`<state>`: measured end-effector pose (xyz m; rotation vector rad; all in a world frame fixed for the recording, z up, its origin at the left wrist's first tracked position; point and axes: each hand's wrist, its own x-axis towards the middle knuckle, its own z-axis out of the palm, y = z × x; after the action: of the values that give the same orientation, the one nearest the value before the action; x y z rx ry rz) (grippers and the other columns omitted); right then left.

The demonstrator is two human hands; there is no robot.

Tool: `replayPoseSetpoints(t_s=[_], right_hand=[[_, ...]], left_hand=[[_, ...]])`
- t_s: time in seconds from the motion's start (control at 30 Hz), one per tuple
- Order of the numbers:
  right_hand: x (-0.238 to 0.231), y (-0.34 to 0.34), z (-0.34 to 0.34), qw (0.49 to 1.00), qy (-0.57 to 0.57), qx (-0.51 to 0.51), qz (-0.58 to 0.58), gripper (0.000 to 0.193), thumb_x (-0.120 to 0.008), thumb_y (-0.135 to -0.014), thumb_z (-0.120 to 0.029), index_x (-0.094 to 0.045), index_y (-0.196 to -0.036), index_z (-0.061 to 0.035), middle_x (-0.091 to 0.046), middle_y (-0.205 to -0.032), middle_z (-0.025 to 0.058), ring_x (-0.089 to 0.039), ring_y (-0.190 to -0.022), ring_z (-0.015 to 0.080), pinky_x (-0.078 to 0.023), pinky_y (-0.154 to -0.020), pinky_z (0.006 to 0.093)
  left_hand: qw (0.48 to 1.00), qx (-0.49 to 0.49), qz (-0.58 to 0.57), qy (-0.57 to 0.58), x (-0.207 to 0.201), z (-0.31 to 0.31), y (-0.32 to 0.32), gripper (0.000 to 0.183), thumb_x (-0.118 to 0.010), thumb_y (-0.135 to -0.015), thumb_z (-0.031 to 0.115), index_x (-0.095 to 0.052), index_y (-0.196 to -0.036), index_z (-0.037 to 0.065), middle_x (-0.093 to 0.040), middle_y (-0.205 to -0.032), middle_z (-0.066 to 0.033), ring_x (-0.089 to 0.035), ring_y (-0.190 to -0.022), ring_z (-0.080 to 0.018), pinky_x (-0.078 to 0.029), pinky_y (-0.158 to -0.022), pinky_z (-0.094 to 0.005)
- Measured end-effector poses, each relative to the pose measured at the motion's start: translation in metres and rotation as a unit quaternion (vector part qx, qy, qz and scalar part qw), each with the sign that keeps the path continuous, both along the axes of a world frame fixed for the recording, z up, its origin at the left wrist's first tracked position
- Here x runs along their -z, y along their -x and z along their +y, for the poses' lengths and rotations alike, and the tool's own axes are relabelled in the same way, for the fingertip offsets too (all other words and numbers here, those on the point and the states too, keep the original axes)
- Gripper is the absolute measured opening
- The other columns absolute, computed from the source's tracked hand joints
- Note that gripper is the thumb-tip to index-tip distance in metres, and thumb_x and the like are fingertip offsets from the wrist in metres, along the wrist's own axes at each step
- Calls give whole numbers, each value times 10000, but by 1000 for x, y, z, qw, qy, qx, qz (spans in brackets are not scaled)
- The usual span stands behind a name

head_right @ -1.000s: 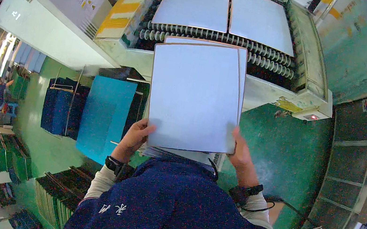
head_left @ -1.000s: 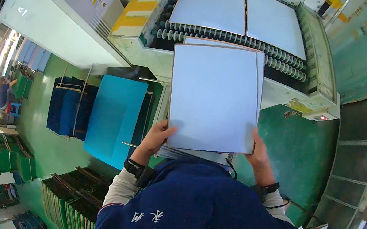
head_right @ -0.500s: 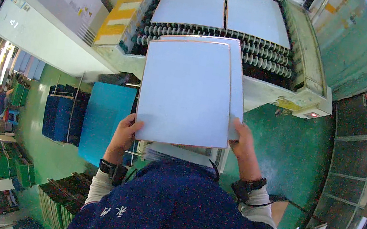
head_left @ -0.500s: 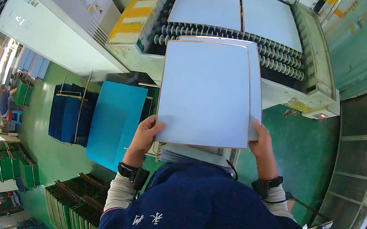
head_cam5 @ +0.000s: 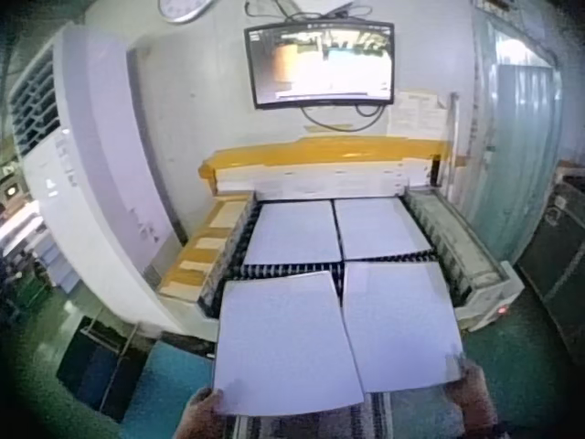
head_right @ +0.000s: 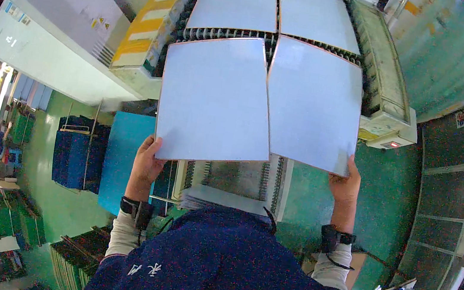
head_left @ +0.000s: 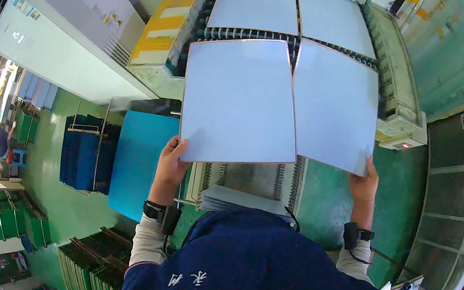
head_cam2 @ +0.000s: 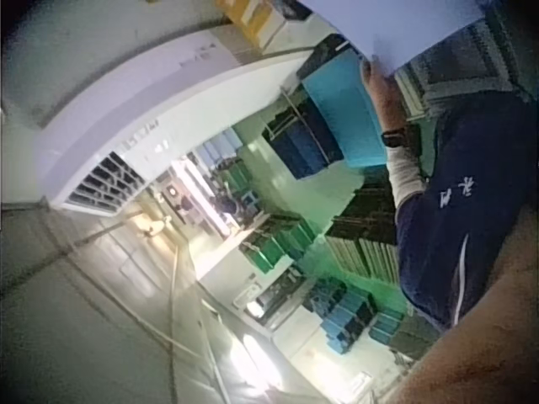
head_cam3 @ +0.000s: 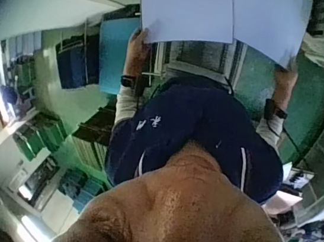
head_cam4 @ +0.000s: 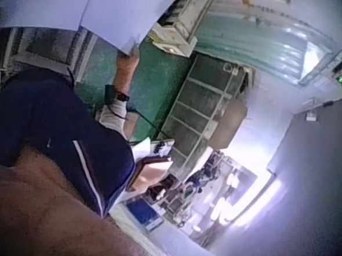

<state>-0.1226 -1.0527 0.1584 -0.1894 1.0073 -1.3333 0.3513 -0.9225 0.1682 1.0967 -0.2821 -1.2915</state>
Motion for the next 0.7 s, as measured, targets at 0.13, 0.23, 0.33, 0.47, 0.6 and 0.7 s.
replayPoseSetpoints(t_s=[0.13,0.23,0.33,0.47,0.6,0.7], right_hand=[[9,5,3,997,30,43,-52,281,-551,-882,-274,-568,-1057,-55,-620,-947,47,-589,-859,170,-499,-681,297],[16,-16,9,996,13,40,-72,262,-556,-878,-256,-568,-1054,-61,-617,-932,53,-586,-823,177,-500,-686,315],[36,-24,12,998,4,-19,-58,207,-562,-874,-221,-568,-1020,-76,-609,-900,55,-580,-771,189,-500,-672,325],[31,-28,2,999,-1,-33,-6,174,-549,-879,-208,-562,-996,-80,-606,-891,54,-583,-765,193,-493,-650,327],[16,-28,-8,998,22,-46,21,163,-535,-885,-194,-556,-1007,-88,-607,-893,47,-588,-766,187,-486,-629,321],[11,-31,-13,999,-2,-40,31,157,-534,-884,-184,-553,-1013,-97,-609,-894,40,-592,-770,181,-480,-620,318]], left_hand=[[999,18,27,39,2,-3,-2,258,-505,-883,88,-480,-1135,36,-583,-1052,-83,-578,-941,-200,-480,-804,-364],[998,22,34,56,-1,-7,2,344,-492,-875,65,-428,-1213,39,-547,-1142,-103,-557,-1018,-218,-464,-858,-385],[996,17,44,73,-3,-15,3,403,-492,-855,30,-423,-1249,70,-525,-1203,-100,-535,-1077,-226,-483,-853,-361],[996,18,47,71,-6,-25,-3,423,-481,-845,9,-415,-1257,74,-515,-1212,-93,-523,-1089,-223,-471,-861,-368],[996,27,40,75,0,-35,-12,414,-464,-851,8,-410,-1256,75,-527,-1184,-80,-532,-1057,-205,-455,-851,-367],[996,21,42,71,-1,-44,-12,404,-468,-855,14,-422,-1251,78,-538,-1169,-75,-540,-1036,-193,-461,-828,-358]])
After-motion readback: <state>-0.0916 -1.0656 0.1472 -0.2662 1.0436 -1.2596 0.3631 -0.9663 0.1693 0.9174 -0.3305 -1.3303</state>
